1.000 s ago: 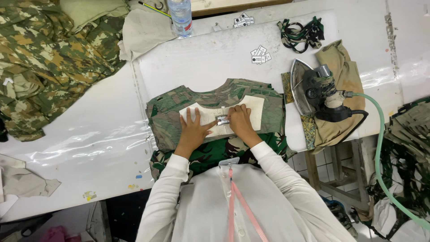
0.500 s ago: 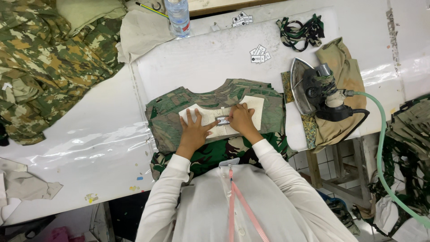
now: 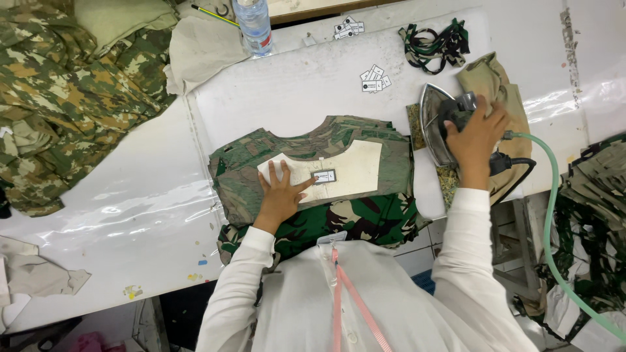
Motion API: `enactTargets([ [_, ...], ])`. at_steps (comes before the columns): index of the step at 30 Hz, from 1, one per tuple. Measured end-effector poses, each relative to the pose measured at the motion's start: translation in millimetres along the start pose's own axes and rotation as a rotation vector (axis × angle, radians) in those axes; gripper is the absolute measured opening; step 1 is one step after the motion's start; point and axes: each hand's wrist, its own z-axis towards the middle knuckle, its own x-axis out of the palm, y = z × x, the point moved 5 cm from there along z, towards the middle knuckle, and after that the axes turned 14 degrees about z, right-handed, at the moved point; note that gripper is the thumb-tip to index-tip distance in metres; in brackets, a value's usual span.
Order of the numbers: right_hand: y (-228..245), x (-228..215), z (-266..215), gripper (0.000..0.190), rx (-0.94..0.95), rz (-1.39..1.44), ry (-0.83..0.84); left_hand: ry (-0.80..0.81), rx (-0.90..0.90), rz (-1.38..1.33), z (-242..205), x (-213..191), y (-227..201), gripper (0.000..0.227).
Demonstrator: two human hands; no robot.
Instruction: The person irons a stack of camouflage-patterned fabric pieces on a white table. They repeatedly place a white template on the fabric, press it with a steam iron, and then remove the template. The person also handles small white tags, placing them on the fabric before ironing.
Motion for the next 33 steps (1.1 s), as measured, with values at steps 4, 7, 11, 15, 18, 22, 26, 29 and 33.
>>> enactTargets([
  [4,40.5,9.4,-16.0,0.039,-0.253,0.235,0.105,0.007,-0.003,-0.012,-0.1,-2.2,0.6,0.046],
  [7,102.5,50.1,-80.9,0.036,-0.537,0.329,0.325,0.017,0.000,-0.018,-0.8,-2.5,-0.9,0.045],
  [11,132.0,84.8,-132.8,0.036,-0.631,0.263,0.396,0.018,0.001,-0.018,-3.4,-5.7,-2.1,0.044],
  [15,128.5,91.1,-134.9,0.035,-0.617,0.230,0.318,0.004,0.008,-0.015,-1.8,-4.6,-1.4,0.044],
  [18,126.4,94.7,-135.8,0.034,-0.592,0.193,0.358,0.014,0.007,-0.021,-1.5,-2.8,-1.5,0.044],
  [22,123.4,97.8,-136.4,0.032,-0.554,0.208,0.424,-0.005,0.003,-0.004,-0.9,-0.9,-1.5,0.045],
  [26,73.4,85.0,-92.9,0.031,-0.210,0.036,0.426,-0.010,0.002,-0.023,1.2,3.1,0.2,0.045],
  [29,28.1,-14.6,-12.1,0.062,0.209,0.049,0.193,-0.070,0.032,-0.004,4.8,5.8,0.0,0.047],
  [33,-28.1,9.0,20.9,0.074,0.398,0.313,0.469,-0.118,0.026,0.031,8.0,10.5,-0.5,0.048],
])
